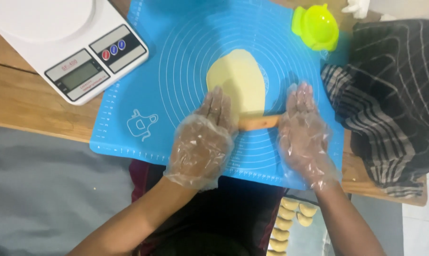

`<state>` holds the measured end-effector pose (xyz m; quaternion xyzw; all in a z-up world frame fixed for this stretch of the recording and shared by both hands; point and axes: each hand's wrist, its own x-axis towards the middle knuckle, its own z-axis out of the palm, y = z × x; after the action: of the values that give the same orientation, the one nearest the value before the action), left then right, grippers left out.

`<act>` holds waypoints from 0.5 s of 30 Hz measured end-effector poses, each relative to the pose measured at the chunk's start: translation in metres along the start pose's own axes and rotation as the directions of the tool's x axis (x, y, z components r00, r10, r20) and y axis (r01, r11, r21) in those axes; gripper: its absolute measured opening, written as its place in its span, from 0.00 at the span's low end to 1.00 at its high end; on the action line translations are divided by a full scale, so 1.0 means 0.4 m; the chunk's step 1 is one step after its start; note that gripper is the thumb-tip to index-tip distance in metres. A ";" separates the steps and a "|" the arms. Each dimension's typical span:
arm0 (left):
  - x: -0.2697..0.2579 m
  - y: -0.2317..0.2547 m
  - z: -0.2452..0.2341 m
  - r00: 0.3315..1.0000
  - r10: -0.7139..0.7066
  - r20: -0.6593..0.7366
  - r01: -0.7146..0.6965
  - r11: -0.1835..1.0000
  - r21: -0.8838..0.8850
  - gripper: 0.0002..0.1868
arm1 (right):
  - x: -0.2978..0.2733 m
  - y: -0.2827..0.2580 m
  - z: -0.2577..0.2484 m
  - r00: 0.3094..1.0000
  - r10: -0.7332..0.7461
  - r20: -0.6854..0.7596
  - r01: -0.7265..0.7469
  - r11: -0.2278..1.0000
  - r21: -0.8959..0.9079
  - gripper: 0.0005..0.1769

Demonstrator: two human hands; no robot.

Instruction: Rolling out small portions of dough using a wooden rolling pin on a silicone mat to achieve a thin, flat shape.

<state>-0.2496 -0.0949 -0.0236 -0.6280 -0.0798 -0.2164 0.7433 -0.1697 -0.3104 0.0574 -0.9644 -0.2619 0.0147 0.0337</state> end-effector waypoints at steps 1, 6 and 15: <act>-0.001 0.000 0.004 1.000 0.006 -0.005 -0.007 0.961 -0.278 0.26 | -0.007 0.001 -0.001 0.999 -0.026 -0.032 0.027 1.000 0.005 0.35; 0.071 -0.051 0.040 0.968 0.181 0.174 0.228 -0.337 -0.913 0.40 | 0.079 -0.022 -0.062 0.933 0.230 0.278 -0.147 0.946 -0.289 0.34; 0.249 -0.025 0.205 0.997 0.059 -0.045 -0.035 -0.166 -0.985 0.28 | 0.250 -0.037 -0.096 0.986 0.118 0.118 -0.117 0.993 -0.010 0.39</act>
<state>-0.1523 -0.0389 0.0405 -0.9770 0.1304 -0.1686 0.0080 -0.0890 -0.2493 0.0956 -0.9756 -0.2061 0.0737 0.0159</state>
